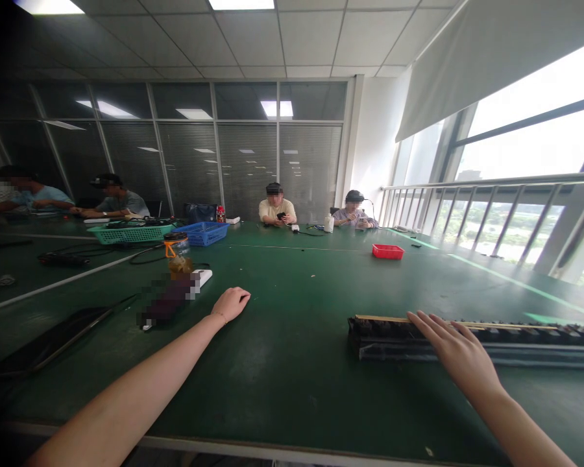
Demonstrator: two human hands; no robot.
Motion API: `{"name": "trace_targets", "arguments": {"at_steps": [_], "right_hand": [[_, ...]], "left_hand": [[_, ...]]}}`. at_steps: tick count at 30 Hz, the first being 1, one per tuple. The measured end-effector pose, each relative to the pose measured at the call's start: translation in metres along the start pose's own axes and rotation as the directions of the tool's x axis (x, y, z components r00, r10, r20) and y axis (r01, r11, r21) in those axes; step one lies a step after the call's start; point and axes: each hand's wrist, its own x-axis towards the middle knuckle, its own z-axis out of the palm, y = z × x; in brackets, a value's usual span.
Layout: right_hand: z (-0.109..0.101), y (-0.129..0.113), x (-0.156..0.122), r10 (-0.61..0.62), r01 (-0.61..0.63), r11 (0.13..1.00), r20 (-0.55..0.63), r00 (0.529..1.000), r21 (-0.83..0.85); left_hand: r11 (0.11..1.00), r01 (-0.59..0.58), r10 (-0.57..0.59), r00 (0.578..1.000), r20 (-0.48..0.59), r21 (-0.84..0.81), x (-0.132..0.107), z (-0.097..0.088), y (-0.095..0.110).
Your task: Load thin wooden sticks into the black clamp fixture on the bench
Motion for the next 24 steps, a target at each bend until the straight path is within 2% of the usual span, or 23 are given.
{"name": "trace_targets", "arguments": {"at_steps": [10, 15, 24], "right_hand": [[-0.001, 0.000, 0.002, -0.019, 0.019, 1.000, -0.022, 1.000, -0.002], [0.006, 0.004, -0.003, -0.003, 0.007, 0.997, -0.043, 0.999, 0.081], [0.013, 0.010, -0.005, 0.037, -0.046, 0.975, 0.044, 0.998, 0.219]], "left_hand": [[1.000, 0.000, 0.000, 1.000, 0.006, 0.002, 0.000, 0.000, 0.000], [1.000, -0.010, 0.010, 1.000, -0.003, 0.001, 0.001, 0.002, -0.001], [1.000, -0.005, 0.005, 1.000, 0.005, -0.017, 0.001, 0.003, -0.001]]}}
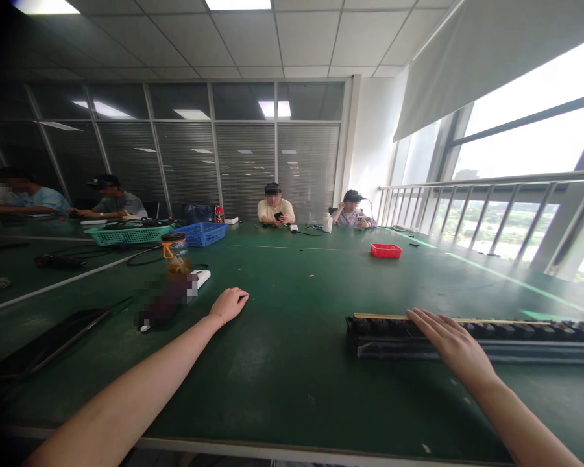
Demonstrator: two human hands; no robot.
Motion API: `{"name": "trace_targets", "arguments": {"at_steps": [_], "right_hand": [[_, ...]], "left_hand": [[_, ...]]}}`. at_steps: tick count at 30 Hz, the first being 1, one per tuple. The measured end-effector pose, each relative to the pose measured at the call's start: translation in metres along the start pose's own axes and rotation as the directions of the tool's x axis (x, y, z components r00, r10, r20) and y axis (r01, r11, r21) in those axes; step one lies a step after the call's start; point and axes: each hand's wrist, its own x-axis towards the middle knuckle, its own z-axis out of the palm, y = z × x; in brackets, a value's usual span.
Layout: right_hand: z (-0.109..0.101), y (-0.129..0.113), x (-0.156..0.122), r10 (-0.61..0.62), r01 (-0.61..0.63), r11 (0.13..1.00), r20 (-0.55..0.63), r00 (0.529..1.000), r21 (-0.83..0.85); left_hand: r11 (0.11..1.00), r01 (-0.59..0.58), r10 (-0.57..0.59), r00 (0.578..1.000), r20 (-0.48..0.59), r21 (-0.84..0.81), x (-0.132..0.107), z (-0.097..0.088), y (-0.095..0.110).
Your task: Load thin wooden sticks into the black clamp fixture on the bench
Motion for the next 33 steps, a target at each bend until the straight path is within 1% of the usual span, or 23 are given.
{"name": "trace_targets", "arguments": {"at_steps": [5, 12, 20, 24, 29, 33], "right_hand": [[0.0002, 0.0002, -0.0003, -0.009, 0.010, 1.000, 0.016, 1.000, -0.030], [-0.0004, 0.0058, -0.0013, 0.002, -0.003, 1.000, 0.105, 0.994, 0.004], [0.0024, 0.0091, -0.0020, -0.035, 0.033, 0.999, 0.073, 0.997, 0.030], [0.0012, 0.0064, -0.0027, -0.016, 0.016, 1.000, 0.065, 0.998, 0.009], [-0.0005, 0.0067, -0.0022, -0.035, 0.036, 0.999, 0.060, 0.998, -0.011], [-0.0013, 0.0077, -0.0007, -0.059, 0.060, 0.998, 0.043, 0.997, -0.029]], "left_hand": [[1.000, -0.007, 0.007, 1.000, -0.002, 0.019, 0.0001, 0.0010, 0.0002], [0.999, -0.023, 0.023, 1.000, -0.018, 0.024, 0.0017, 0.0042, -0.0021], [1.000, -0.008, 0.009, 1.000, -0.002, 0.008, 0.0012, 0.0025, -0.0017], [1.000, 0.003, -0.002, 1.000, 0.011, -0.004, -0.0006, -0.0005, 0.0001], [1.000, 0.017, -0.017, 1.000, 0.022, -0.005, -0.0017, -0.0031, 0.0012], [1.000, 0.013, -0.013, 1.000, 0.022, -0.010, -0.0010, -0.0013, -0.0003]]}}
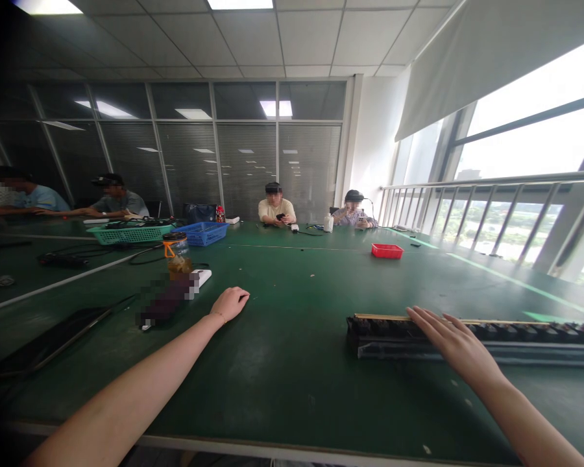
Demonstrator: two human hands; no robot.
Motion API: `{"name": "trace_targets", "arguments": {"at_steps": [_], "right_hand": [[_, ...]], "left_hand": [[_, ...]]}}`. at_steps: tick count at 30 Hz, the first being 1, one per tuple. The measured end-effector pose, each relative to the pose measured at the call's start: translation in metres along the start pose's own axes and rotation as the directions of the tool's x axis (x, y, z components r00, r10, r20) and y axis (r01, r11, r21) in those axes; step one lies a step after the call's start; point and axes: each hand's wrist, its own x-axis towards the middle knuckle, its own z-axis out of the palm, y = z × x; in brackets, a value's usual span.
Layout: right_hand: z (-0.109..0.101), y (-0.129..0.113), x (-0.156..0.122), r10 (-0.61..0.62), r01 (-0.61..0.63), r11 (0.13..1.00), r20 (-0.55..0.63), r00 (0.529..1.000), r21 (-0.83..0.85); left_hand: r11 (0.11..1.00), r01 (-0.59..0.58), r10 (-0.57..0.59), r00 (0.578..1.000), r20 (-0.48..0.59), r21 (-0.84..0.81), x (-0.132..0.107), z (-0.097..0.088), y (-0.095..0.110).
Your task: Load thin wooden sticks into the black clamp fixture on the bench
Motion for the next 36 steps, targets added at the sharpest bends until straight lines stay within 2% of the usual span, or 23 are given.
{"name": "trace_targets", "arguments": {"at_steps": [4, 9, 11, 14, 16, 19, 23, 25, 29, 36], "right_hand": [[-0.008, -0.005, 0.003, -0.007, 0.007, 0.999, -0.024, 1.000, -0.031], [-0.021, -0.012, -0.009, 0.121, -0.136, 0.982, -0.113, 0.986, -0.135], [-0.022, -0.011, -0.017, 0.105, -0.121, 0.981, -0.107, 0.989, -0.154], [-0.016, -0.008, -0.023, 0.061, -0.064, 0.994, -0.038, 0.997, -0.087], [-0.010, -0.007, -0.021, 0.080, -0.080, 0.997, 0.030, 0.996, -0.013], [-0.005, -0.008, -0.011, 0.164, -0.178, 0.981, 0.151, 0.975, 0.080], [-0.008, -0.012, 0.005, 0.249, -0.309, 0.938, 0.310, 0.918, 0.160], [-0.010, -0.014, 0.011, 0.264, -0.330, 0.928, 0.319, 0.910, 0.173], [-0.011, -0.023, 0.021, 0.245, -0.303, 0.934, 0.279, 0.929, 0.191], [-0.009, -0.053, 0.049, 0.237, -0.323, 0.917, 0.331, 0.913, 0.233]], "left_hand": [[1.000, -0.019, 0.019, 1.000, -0.023, 0.008, 0.001, 0.003, -0.001], [1.000, -0.010, 0.010, 1.000, -0.015, 0.015, 0.002, 0.002, -0.001], [1.000, -0.006, 0.006, 1.000, -0.014, 0.017, 0.001, 0.001, 0.000], [1.000, -0.004, 0.004, 1.000, -0.019, 0.026, 0.001, 0.001, -0.001], [1.000, -0.004, 0.004, 1.000, -0.017, 0.026, 0.001, 0.001, -0.001], [1.000, -0.011, 0.011, 1.000, -0.016, 0.023, 0.002, 0.002, -0.002], [1.000, -0.006, 0.007, 1.000, -0.018, 0.012, 0.002, 0.002, -0.004], [1.000, -0.004, 0.004, 1.000, -0.020, 0.009, 0.002, 0.003, -0.004], [1.000, 0.000, 0.000, 1.000, -0.022, 0.008, 0.002, 0.005, -0.004], [1.000, -0.003, 0.004, 1.000, -0.028, 0.026, 0.001, 0.003, -0.001]]}}
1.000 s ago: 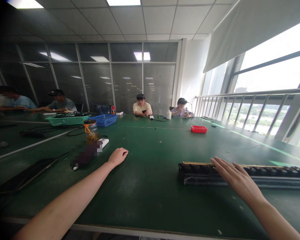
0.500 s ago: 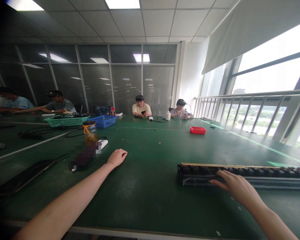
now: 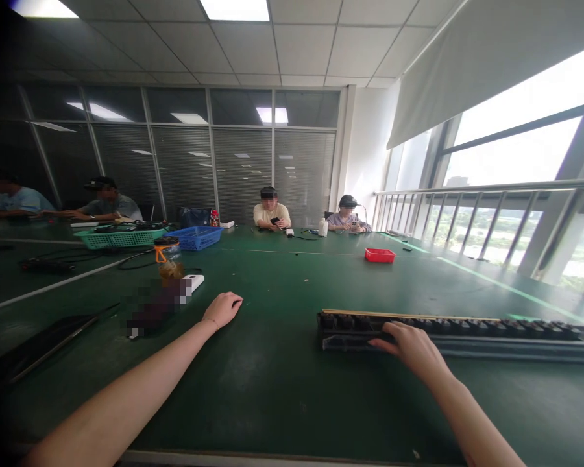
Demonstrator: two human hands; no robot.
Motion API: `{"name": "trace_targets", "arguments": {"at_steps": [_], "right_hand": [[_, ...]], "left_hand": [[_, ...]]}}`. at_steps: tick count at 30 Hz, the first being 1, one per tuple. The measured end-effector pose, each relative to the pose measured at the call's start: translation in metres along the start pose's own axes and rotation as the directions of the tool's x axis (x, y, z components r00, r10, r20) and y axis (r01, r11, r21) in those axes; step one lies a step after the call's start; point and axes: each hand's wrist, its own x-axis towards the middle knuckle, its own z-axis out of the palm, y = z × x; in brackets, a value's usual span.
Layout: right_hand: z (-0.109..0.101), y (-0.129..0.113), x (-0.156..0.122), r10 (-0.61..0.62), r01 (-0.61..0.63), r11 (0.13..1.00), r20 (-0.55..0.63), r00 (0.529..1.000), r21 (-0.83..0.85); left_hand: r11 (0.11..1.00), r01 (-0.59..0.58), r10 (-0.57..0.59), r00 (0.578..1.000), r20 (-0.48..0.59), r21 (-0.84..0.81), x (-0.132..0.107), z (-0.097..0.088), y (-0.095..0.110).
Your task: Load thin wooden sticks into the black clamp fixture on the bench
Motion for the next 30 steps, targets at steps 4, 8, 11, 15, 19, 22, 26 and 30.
{"name": "trace_targets", "arguments": {"at_steps": [4, 8, 11, 15, 19, 22, 26, 30], "right_hand": [[-0.002, -0.028, 0.014, -0.006, 0.006, 1.000, 0.033, 0.999, 0.014], [-0.003, -0.057, 0.027, -0.037, 0.037, 0.999, 0.041, 0.998, 0.020], [-0.001, -0.077, 0.035, -0.071, 0.070, 0.997, 0.030, 0.997, 0.037], [0.001, -0.105, 0.042, -0.109, 0.109, 0.993, 0.001, 0.994, 0.037], [0.001, -0.135, 0.049, -0.134, 0.134, 0.991, -0.007, 0.991, 0.015], [0.001, -0.151, 0.052, -0.152, 0.152, 0.988, -0.031, 0.988, -0.007], [0.005, -0.158, 0.049, -0.193, 0.193, 0.981, -0.112, 0.975, -0.012], [0.011, -0.152, 0.042, -0.213, 0.227, 0.972, -0.186, 0.959, 0.061]], "left_hand": [[1.000, 0.005, -0.005, 1.000, 0.013, -0.008, 0.000, -0.001, 0.002], [1.000, 0.015, -0.014, 1.000, 0.022, -0.021, -0.001, 0.000, 0.005], [1.000, 0.015, -0.014, 1.000, 0.026, -0.025, -0.001, 0.002, 0.007], [1.000, 0.019, -0.019, 0.999, 0.035, -0.023, 0.000, 0.002, 0.008], [0.999, 0.023, -0.022, 0.999, 0.038, -0.027, 0.000, 0.001, 0.004], [0.999, 0.031, -0.030, 0.999, 0.043, -0.042, 0.000, 0.001, 0.002], [0.988, 0.071, -0.065, 0.997, 0.046, -0.135, 0.001, -0.003, 0.004], [0.932, 0.082, -0.046, 0.993, 0.110, -0.352, 0.008, -0.026, 0.016]]}}
